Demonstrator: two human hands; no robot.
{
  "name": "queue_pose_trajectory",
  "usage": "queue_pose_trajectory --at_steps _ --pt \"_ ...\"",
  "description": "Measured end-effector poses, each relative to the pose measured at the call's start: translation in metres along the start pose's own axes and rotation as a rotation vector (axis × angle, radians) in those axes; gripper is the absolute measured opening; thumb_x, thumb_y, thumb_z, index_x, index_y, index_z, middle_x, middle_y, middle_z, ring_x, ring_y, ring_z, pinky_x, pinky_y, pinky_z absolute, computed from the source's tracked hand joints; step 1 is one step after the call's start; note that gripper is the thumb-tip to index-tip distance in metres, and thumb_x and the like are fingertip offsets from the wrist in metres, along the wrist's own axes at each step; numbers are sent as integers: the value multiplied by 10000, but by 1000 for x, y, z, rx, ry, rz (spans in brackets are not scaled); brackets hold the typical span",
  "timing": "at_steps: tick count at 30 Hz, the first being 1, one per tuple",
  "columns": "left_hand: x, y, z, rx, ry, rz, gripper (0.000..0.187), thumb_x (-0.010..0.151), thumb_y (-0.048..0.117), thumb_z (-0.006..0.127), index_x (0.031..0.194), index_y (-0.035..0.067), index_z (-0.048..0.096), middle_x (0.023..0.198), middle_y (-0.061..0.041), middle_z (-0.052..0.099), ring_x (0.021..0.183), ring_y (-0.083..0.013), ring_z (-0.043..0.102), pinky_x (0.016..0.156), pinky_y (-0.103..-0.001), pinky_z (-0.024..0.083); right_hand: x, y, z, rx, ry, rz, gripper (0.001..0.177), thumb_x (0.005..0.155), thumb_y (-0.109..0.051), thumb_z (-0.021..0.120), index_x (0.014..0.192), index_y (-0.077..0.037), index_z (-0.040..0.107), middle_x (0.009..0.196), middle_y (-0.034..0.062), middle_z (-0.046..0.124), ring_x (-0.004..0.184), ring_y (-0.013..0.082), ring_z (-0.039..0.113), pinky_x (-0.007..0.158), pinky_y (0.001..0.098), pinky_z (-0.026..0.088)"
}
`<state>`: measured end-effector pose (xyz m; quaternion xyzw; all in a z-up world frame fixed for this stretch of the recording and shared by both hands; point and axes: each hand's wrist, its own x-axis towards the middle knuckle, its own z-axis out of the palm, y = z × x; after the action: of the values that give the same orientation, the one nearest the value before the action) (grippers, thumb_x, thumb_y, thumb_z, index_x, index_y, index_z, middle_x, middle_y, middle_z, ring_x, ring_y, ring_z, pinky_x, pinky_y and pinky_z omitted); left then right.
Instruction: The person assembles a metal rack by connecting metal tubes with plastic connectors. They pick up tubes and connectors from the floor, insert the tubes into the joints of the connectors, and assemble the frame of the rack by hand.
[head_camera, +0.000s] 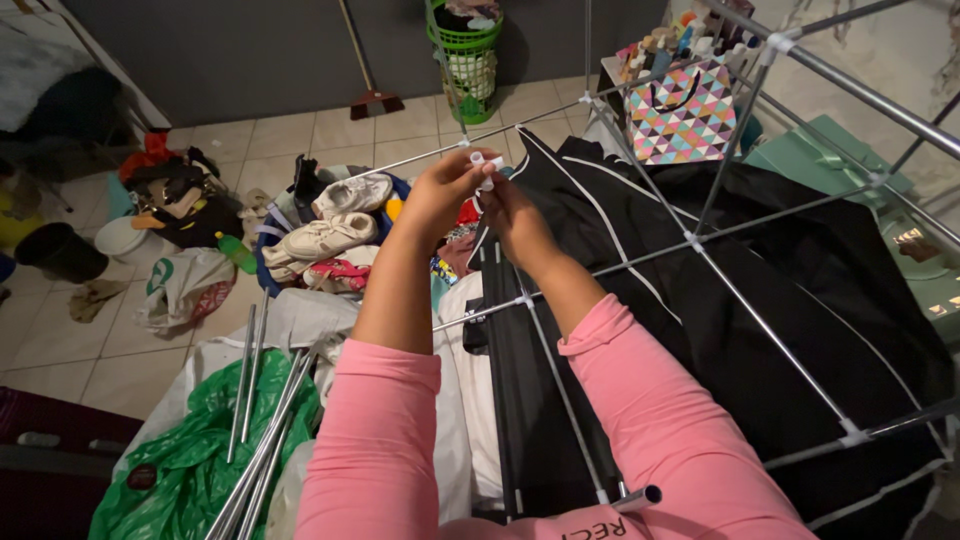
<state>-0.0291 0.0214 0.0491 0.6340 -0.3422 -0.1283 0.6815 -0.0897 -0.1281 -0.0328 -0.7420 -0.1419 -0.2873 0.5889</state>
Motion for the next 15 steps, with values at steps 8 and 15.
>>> queue_pose_trajectory --at_steps 8,15 --pt "2 -14 8 -35 79 4 326 1011 221 671 1312 99 692 1067 -12 721 978 -83 600 872 -245 485 3 -12 -2 -176 -8 122 333 1085 -238 497 1349 -43 554 923 119 650 777 212 611 727 342 516" --pt "-4 -18 25 -194 143 25 441 1019 199 655 1456 164 605 1060 1 703 945 -76 590 854 -223 481 5 -9 2 -183 43 99 371 1078 -225 547 1397 -36 526 1101 164 711 926 262 677 814 364 538"
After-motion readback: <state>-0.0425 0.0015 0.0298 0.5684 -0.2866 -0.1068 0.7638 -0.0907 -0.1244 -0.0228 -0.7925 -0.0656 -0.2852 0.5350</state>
